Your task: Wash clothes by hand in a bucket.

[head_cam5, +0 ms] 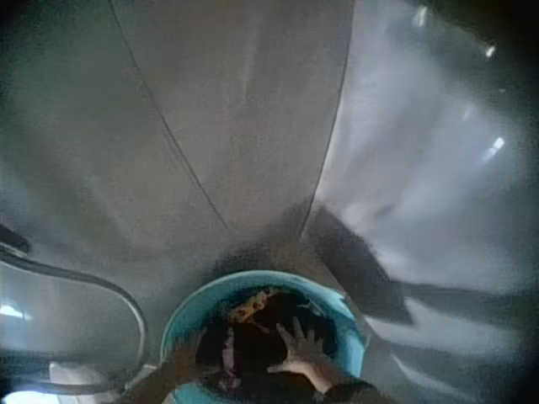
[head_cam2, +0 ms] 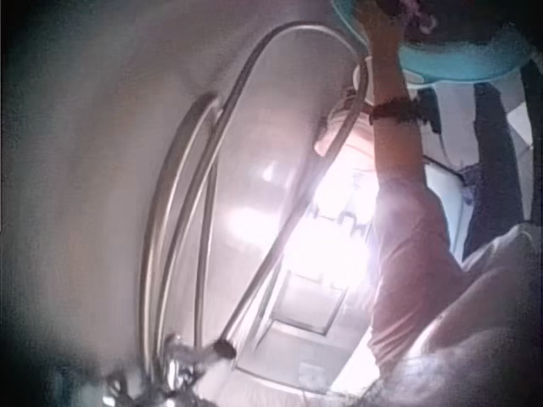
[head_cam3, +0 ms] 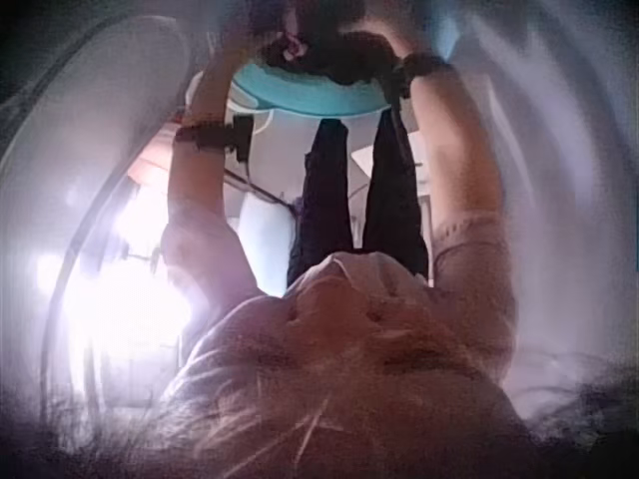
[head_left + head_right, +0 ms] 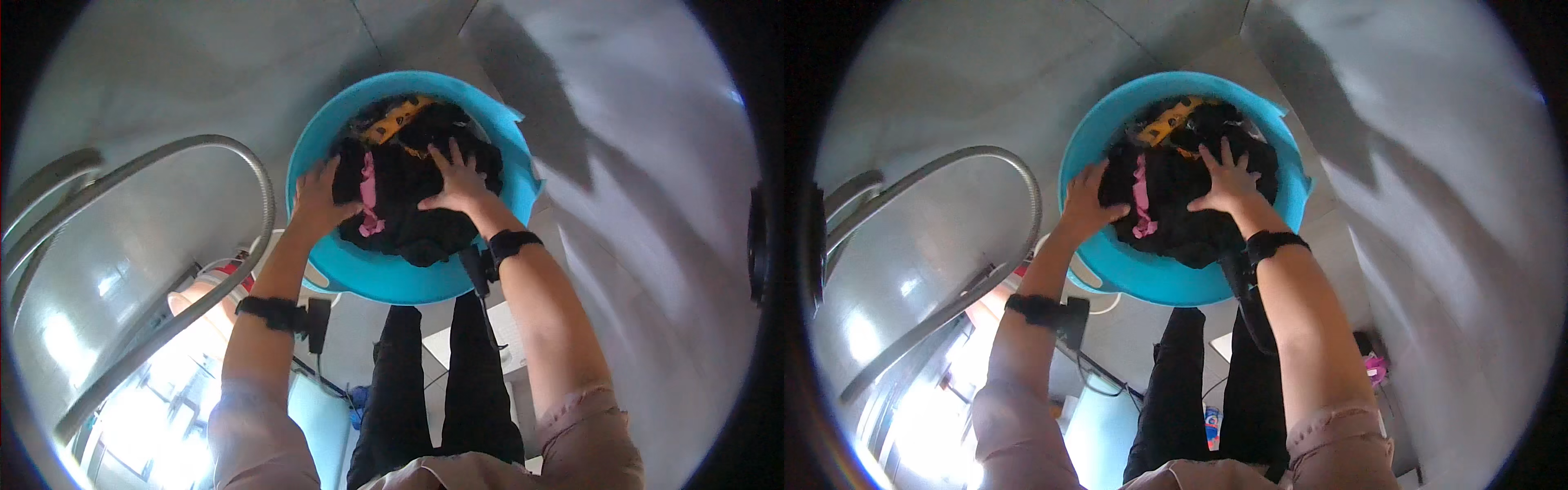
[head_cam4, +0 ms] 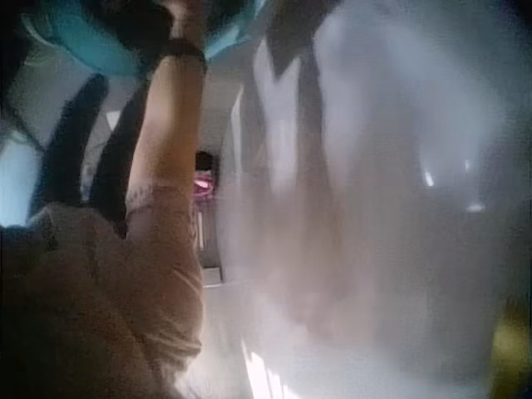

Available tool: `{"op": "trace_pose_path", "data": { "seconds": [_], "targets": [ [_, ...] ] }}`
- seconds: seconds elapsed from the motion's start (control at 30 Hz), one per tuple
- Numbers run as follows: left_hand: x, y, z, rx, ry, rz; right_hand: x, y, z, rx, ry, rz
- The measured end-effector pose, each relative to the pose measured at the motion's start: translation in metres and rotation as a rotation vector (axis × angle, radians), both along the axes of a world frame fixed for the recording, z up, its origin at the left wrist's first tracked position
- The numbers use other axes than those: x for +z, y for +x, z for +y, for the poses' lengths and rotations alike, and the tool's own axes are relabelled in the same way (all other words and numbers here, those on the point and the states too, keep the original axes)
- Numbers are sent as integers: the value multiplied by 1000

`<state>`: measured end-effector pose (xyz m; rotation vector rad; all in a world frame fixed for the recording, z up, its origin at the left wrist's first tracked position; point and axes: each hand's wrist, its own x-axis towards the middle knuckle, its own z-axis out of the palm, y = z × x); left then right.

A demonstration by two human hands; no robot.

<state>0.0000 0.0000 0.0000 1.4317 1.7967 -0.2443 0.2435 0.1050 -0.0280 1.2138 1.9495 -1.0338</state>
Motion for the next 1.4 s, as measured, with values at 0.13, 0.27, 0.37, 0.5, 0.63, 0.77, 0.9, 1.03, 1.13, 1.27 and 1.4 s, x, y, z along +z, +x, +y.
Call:
{"op": "trace_pose_path", "data": {
  "seconds": [0.13, 0.27, 0.37, 0.5, 0.63, 0.77, 0.9, 1.03, 1.13, 1.27, 1.4],
  "targets": [
    [-53, 43, 12, 145, 56, -43, -48, -9, -33, 69, -99, -85],
    [-90, 81, 22, 79, -117, 101, -93, -12, -28, 55, -72, -84],
    [-117, 79, 10, 70, -229, 168, -120, -29, -37, -29, -81, 27],
    [-149, 82, 3, 75, -411, 133, -194, -15, -57, 109, -316, -167],
    [-160, 81, 9, 136, -473, -117, -220, 18, -77, -127, -233, -3],
    [-142, 66, -10, 183, -469, 26, -143, -24, -63, -224, -290, 34],
    [-107, 95, -32, 17, -34, 102, -62, -20, -29, 124, -222, -92],
    [-74, 129, -40, -158, -77, 239, -43, -18, 18, -79, 362, 318],
    [-84, 151, -45, -355, -242, 181, -88, -43, 52, 22, 545, 391],
    [-110, 136, -51, -290, -128, 256, -113, -84, 44, 144, 344, 93],
    [-102, 115, -32, 131, -180, -145, -135, -42, 16, -219, 409, 260]
  ]
}}
